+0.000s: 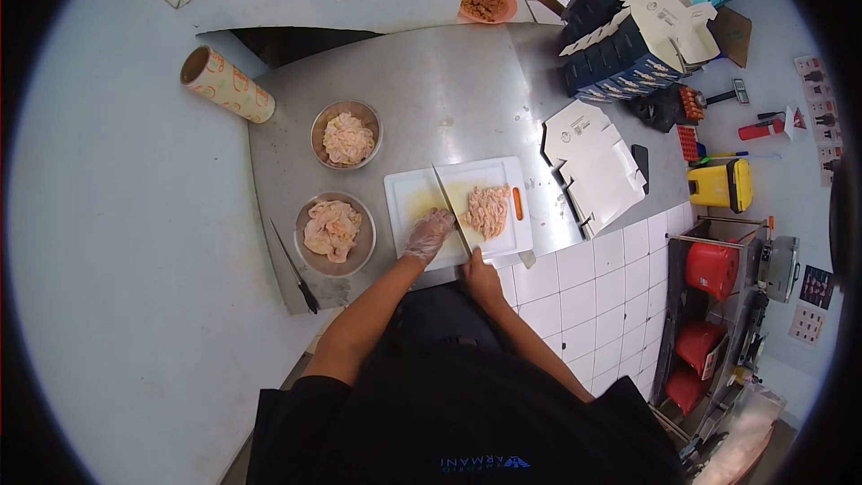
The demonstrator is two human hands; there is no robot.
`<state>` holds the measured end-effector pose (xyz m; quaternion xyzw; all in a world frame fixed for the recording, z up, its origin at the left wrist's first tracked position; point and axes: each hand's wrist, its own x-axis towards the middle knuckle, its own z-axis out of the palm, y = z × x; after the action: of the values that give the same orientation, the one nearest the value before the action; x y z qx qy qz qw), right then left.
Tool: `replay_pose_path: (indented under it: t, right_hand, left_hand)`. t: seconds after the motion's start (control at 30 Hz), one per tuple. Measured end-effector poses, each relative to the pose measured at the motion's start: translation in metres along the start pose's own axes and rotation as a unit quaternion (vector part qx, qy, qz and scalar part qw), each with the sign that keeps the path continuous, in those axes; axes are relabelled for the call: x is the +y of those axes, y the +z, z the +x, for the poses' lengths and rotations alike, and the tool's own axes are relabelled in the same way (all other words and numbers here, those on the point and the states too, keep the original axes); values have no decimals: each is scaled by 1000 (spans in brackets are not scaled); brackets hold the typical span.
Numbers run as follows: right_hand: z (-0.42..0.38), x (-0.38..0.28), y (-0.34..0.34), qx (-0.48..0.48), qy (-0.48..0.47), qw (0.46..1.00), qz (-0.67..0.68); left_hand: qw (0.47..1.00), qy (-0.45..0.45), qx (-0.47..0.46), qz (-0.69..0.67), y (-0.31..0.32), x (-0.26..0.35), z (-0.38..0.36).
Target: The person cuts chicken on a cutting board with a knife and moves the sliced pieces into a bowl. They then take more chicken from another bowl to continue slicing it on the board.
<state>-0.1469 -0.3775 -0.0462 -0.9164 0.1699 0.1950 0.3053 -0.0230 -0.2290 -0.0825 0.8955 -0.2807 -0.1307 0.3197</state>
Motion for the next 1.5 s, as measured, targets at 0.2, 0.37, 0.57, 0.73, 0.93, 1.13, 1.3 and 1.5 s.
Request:
replay_pose_path:
  t: [0.2,0.37,0.57,0.73,0.93,1.13,1.3,1.5]
  right_hand:
    - [32,-12,1,16,-30,999,12]
    - [50,-23,-5,13,-48,999,-7]
    - [14,-1,-4,6,-35,999,-15]
    - [67,-38,-10,55,-94,994,5]
    - [-18,16,-17,10,-34,999,-18]
    - [-20,17,-24,60,-3,998,-30]
    - [-26,9,-41,56,-3,998,-13]
    - [-27,19,-31,39,-15,999,16]
  left_hand:
    - [1000,2,-4,30,-3,5,5]
    - [999,29,23,-1,5,-5,1]
    - [999,11,13,37,0,5,2]
    - [999,-6,-24,35,0,-3,11]
    - [998,-53,24,-11,-6,11,5]
    - [983,-155,62,-70,-19,8,-17]
    - [955,-212,113,-171,-29,11,-23]
    - [833,-212,183,-477,-47,15,-25]
